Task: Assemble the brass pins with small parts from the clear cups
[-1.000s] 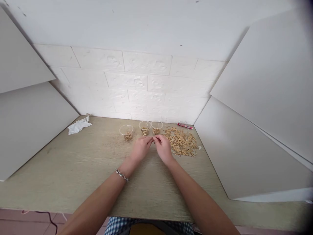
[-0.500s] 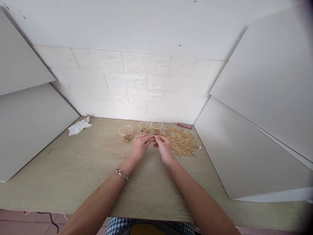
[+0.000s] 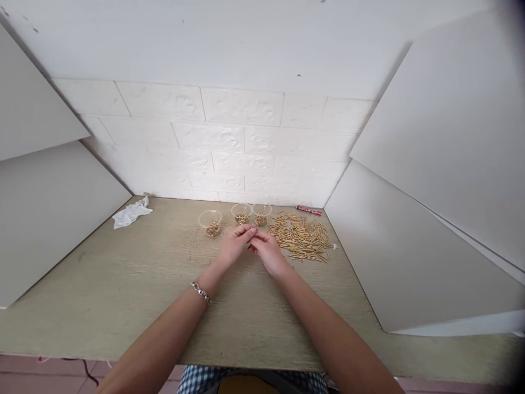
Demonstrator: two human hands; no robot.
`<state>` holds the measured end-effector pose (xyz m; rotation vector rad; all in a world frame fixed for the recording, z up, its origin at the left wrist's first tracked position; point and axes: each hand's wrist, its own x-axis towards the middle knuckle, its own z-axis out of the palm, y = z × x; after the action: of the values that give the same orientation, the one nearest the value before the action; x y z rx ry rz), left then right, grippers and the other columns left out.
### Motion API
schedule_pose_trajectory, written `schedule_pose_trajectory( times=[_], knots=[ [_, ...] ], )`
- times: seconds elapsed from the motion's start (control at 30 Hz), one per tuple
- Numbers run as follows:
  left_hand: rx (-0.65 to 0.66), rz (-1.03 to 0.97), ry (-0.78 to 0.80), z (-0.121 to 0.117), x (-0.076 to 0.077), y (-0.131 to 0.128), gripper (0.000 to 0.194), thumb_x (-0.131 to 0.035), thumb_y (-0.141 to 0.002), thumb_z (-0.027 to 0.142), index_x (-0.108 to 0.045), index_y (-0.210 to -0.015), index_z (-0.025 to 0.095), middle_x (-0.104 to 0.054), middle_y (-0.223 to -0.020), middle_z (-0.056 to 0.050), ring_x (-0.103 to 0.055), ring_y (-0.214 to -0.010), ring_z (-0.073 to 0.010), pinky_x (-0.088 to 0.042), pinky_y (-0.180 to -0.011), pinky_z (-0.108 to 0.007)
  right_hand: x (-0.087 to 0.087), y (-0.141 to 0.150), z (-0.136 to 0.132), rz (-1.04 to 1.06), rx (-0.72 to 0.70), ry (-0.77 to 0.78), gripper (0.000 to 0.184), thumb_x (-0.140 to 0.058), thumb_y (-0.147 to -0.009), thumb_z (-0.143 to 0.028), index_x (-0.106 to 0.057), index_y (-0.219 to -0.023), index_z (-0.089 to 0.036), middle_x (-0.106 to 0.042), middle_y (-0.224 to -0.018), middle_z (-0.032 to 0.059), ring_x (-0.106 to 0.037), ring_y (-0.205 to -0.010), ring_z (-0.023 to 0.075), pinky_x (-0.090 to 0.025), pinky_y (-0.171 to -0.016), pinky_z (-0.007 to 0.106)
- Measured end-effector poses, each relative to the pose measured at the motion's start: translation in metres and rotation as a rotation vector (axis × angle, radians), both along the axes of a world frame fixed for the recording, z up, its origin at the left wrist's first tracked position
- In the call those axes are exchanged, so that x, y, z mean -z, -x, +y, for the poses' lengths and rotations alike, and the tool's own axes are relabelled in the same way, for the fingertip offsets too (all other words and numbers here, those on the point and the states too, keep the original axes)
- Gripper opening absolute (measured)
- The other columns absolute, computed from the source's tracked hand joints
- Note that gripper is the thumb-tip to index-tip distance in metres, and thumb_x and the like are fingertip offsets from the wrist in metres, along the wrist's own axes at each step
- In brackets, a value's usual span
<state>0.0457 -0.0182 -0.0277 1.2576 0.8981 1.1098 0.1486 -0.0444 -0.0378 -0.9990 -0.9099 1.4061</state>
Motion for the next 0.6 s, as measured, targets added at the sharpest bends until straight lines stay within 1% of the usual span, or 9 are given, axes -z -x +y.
schedule_pose_trajectory(
  times=[0.07, 0.17, 0.23, 0.37, 0.5, 0.6],
  knots=[
    [0.061, -0.121, 0.158, -0.002, 0.000, -0.002, 0.028, -0.068, -0.065, 0.037, -0.063, -0.081, 0.015, -0.059, -0.066, 0.001, -0.052, -0.060, -0.0095, -0.039, -0.056, -0.021, -0.002, 0.000, -0.002, 0.148, -0.059, 0.067, 0.015, -0.065, -0.063, -0.030, -0.061, -0.071, -0.018, -0.055, -0.058, -0.0034, -0.047, -0.053, 0.0079, -0.040, -0.055, 0.022],
    [0.093, -0.220, 0.277, -0.006, -0.002, -0.002, 0.031, -0.072, -0.062, 0.036, -0.062, -0.082, 0.015, -0.058, -0.069, 0.002, -0.051, -0.059, -0.0079, -0.037, -0.052, -0.019, -0.005, -0.003, -0.003, 0.348, -0.136, 0.196, 0.015, -0.064, -0.066, -0.030, -0.059, -0.071, -0.017, -0.056, -0.061, -0.0022, -0.048, -0.053, 0.0080, -0.043, -0.056, 0.023],
    [0.106, -0.246, 0.305, -0.006, -0.004, -0.002, 0.032, -0.073, -0.061, 0.036, -0.062, -0.082, 0.014, -0.059, -0.069, 0.001, -0.051, -0.058, -0.0077, -0.036, -0.050, -0.018, -0.004, -0.005, -0.003, 0.408, -0.169, 0.241, 0.016, -0.063, -0.070, -0.031, -0.058, -0.073, -0.017, -0.057, -0.064, -0.0017, -0.048, -0.053, 0.0077, -0.044, -0.057, 0.024],
    [0.129, -0.274, 0.328, -0.007, -0.004, -0.002, 0.032, -0.073, -0.062, 0.034, -0.063, -0.083, 0.013, -0.058, -0.066, 0.001, -0.049, -0.054, -0.0066, -0.035, -0.048, -0.018, 0.003, -0.007, -0.001, 0.474, -0.212, 0.253, 0.015, -0.064, -0.072, -0.031, -0.056, -0.076, -0.019, -0.056, -0.064, -0.0035, -0.048, -0.054, 0.0071, -0.044, -0.060, 0.023],
    [0.141, -0.330, 0.348, -0.006, -0.003, -0.003, 0.028, -0.074, -0.061, 0.030, -0.063, -0.079, 0.012, -0.061, -0.074, -0.002, -0.052, -0.061, -0.0081, -0.038, -0.053, -0.019, 0.008, -0.007, 0.002, 0.496, -0.180, 0.288, 0.013, -0.065, -0.071, -0.028, -0.056, -0.075, -0.019, -0.056, -0.063, -0.0038, -0.047, -0.053, 0.0071, -0.043, -0.058, 0.023],
    [0.149, -0.363, 0.360, -0.005, -0.001, -0.004, 0.025, -0.073, -0.062, 0.028, -0.062, -0.077, 0.012, -0.062, -0.079, -0.003, -0.054, -0.067, -0.0095, -0.041, -0.058, -0.020, 0.005, -0.006, 0.002, 0.503, -0.157, 0.304, 0.012, -0.065, -0.069, -0.027, -0.057, -0.072, -0.018, -0.056, -0.062, -0.0023, -0.046, -0.052, 0.0072, -0.042, -0.055, 0.022]
  ],
)
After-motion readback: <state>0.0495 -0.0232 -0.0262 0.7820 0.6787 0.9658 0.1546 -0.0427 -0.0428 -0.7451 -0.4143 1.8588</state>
